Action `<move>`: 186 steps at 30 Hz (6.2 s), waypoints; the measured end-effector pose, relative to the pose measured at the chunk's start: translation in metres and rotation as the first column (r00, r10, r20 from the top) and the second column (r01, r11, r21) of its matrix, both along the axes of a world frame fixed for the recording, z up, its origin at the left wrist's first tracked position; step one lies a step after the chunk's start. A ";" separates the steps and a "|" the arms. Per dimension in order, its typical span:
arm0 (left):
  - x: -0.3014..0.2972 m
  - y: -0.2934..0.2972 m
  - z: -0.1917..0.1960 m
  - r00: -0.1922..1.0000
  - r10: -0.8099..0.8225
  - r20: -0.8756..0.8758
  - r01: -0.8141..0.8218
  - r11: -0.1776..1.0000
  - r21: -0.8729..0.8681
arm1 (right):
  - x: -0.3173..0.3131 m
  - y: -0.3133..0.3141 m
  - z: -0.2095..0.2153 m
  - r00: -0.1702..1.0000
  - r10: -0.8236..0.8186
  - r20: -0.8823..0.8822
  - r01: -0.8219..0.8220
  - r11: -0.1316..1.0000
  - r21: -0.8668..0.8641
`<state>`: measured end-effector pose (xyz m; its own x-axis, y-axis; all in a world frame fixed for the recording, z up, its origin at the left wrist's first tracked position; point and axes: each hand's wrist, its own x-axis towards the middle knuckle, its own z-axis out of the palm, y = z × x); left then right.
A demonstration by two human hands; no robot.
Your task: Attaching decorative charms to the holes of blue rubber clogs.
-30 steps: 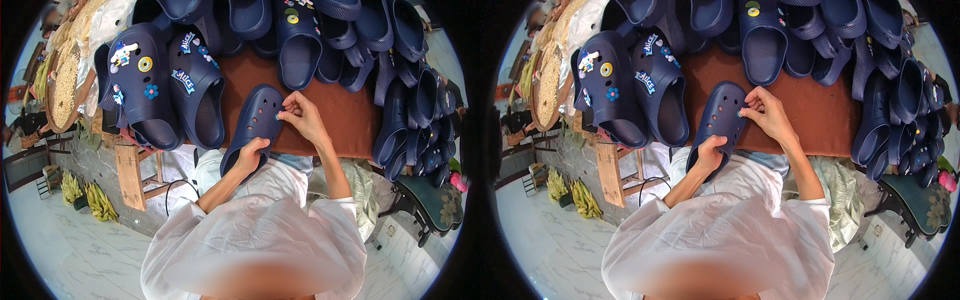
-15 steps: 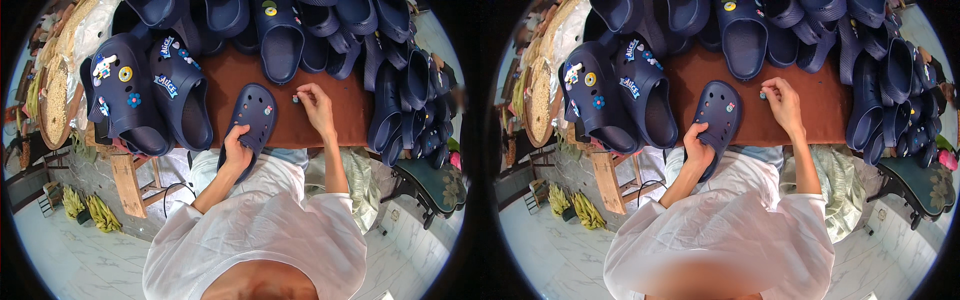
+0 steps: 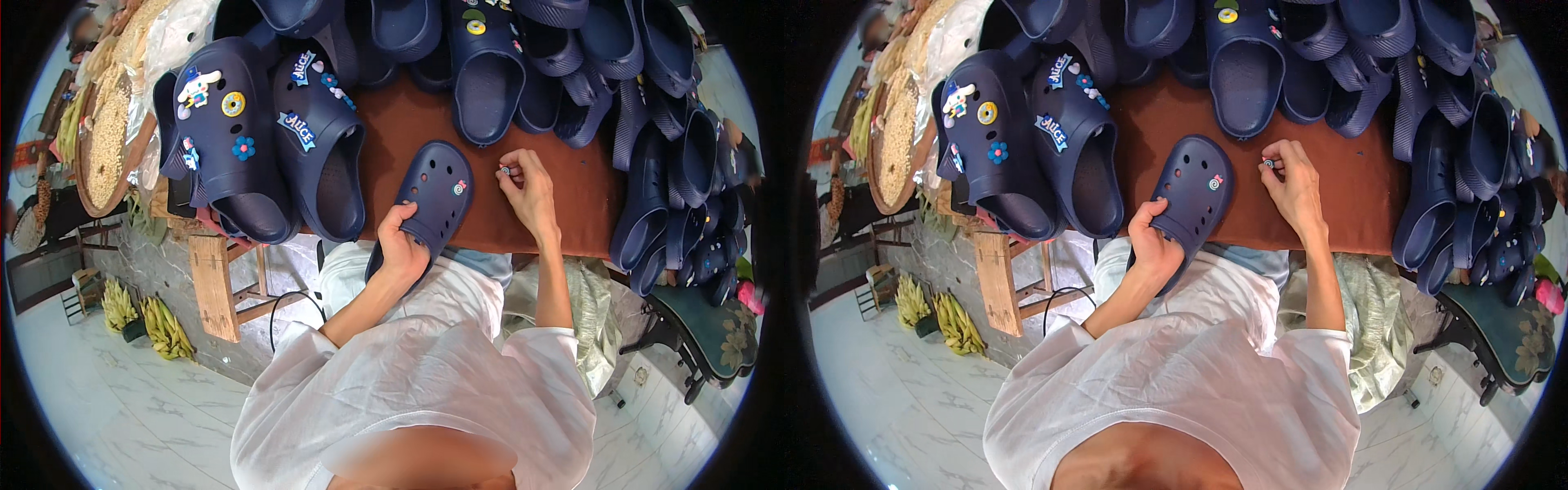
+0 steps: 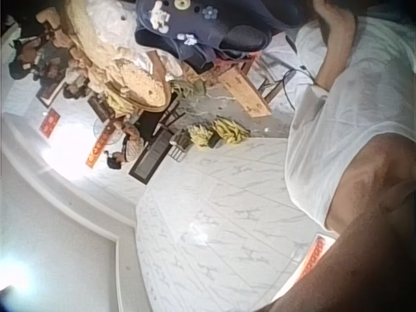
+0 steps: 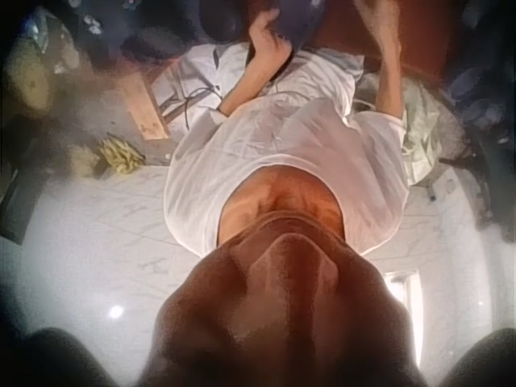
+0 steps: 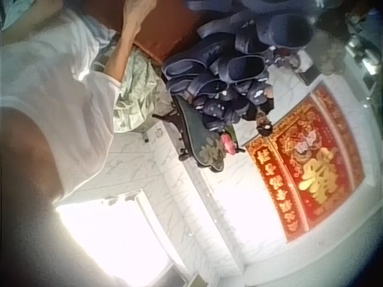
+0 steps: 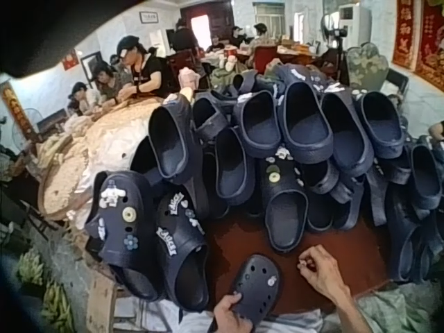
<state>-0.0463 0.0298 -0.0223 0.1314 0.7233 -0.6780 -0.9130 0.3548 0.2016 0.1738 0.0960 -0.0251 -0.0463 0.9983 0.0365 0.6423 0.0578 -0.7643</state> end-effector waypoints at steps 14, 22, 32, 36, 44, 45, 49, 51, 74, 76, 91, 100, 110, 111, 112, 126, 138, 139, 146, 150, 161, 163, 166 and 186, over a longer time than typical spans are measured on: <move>0.021 -0.022 -0.007 0.983 -0.040 -0.182 0.070 0.984 0.163 | -0.055 -0.005 0.033 0.895 0.135 -0.425 -0.157 0.987 -0.016; 0.022 -0.030 0.006 0.763 -0.151 -0.628 0.350 0.914 0.206 | -0.045 -0.003 0.032 0.782 0.033 -0.622 -0.140 0.982 -0.124; 0.022 -0.029 0.013 0.610 -0.074 -0.789 0.464 0.840 0.280 | -0.036 -0.001 0.033 0.816 0.072 -0.574 -0.149 0.985 -0.089; 0.019 -0.029 0.014 0.559 -0.053 -0.828 0.522 0.798 0.301 | -0.030 0.002 0.035 0.826 0.039 -0.562 -0.167 0.970 -0.179; 0.008 -0.043 0.003 0.439 -0.154 -0.885 0.617 0.768 0.173 | -0.022 0.010 0.039 0.904 0.209 -0.372 -0.252 0.965 -0.070; 0.006 -0.042 0.002 0.466 -0.181 -0.866 0.617 0.768 0.172 | -0.021 0.011 0.040 0.890 0.210 -0.403 -0.276 0.955 -0.111; 0.007 -0.037 0.016 0.558 -0.283 -0.780 0.556 0.826 0.098 | -0.022 0.013 0.041 0.811 0.185 -0.555 -0.357 0.908 -0.218; 0.006 -0.040 0.009 0.510 -0.263 -0.819 0.577 0.811 0.099 | -0.024 0.015 0.039 0.806 0.187 -0.562 -0.360 0.908 -0.213; 0.003 -0.045 -0.012 0.719 -0.149 -0.679 0.406 0.883 0.237 | -0.039 0.002 0.027 0.864 0.242 -0.442 -0.252 0.967 0.038; 0.002 -0.045 -0.012 0.755 -0.143 -0.639 0.365 0.902 0.229 | -0.040 0.001 0.031 0.839 0.211 -0.502 -0.256 0.966 -0.022; 0.000 -0.045 0.005 0.405 -0.185 -0.895 0.633 0.764 0.128 | -0.024 0.007 0.019 0.732 0.202 -0.651 -0.340 0.936 -0.092; -0.006 -0.043 0.021 0.530 -0.226 -0.818 0.636 0.743 0.207 | -0.028 0.003 0.037 0.692 0.144 -0.707 -0.409 0.886 -0.220; -0.010 -0.040 -0.006 0.454 -0.244 -0.857 0.700 0.693 0.174 | -0.038 -0.002 0.024 0.776 0.182 -0.604 -0.346 0.923 -0.168; -0.003 -0.029 0.004 0.748 -0.294 -0.595 0.478 0.861 0.175 | -0.042 -0.003 0.019 0.832 0.179 -0.525 -0.291 0.947 -0.137; 0.002 -0.020 0.010 0.941 -0.220 -0.256 0.245 0.967 0.068 | -0.045 -0.005 0.016 0.880 0.169 -0.443 -0.237 0.966 -0.101; -0.030 0.056 0.015 0.986 -0.121 -0.113 0.136 0.982 0.132 | 0.028 0.025 -0.047 0.658 -0.393 -0.643 0.542 0.839 0.041; 0.045 -0.034 0.039 0.530 -0.456 -0.715 0.844 0.363 0.394 | 0.108 0.049 -0.077 0.421 -0.510 -0.750 0.893 0.376 0.245; 0.060 -0.042 0.027 0.462 -0.533 -0.709 0.887 0.272 0.374 | 0.118 0.054 -0.081 0.405 -0.528 -0.746 0.909 0.322 0.266; 0.129 -0.083 -0.006 0.006 -0.868 -0.496 0.979 -0.095 0.178 | 0.131 0.066 -0.095 0.449 -0.695 -0.561 0.862 0.170 0.478; 0.135 -0.089 0.001 0.004 -0.877 -0.480 0.943 -0.157 0.294 | 0.132 0.068 -0.092 0.440 -0.711 -0.548 0.862 0.166 0.478; 0.121 -0.098 0.059 0.537 0.106 -0.837 0.721 -0.572 0.391 | 0.130 0.066 -0.091 0.451 -0.720 -0.527 0.857 0.186 0.480; 0.129 -0.092 0.046 0.603 0.067 -0.795 0.673 -0.577 0.462 | 0.129 0.065 -0.091 0.453 -0.718 -0.528 0.857 0.187 0.481; 0.140 -0.074 0.016 0.527 -0.209 -0.824 0.616 -0.573 0.540 | 0.130 0.065 -0.091 0.451 -0.737 -0.504 0.851 0.183 0.493; 0.124 -0.090 0.047 0.553 -0.359 -0.752 0.408 -0.670 0.620 | 0.131 0.064 -0.091 0.459 -0.720 -0.520 0.853 0.194 0.485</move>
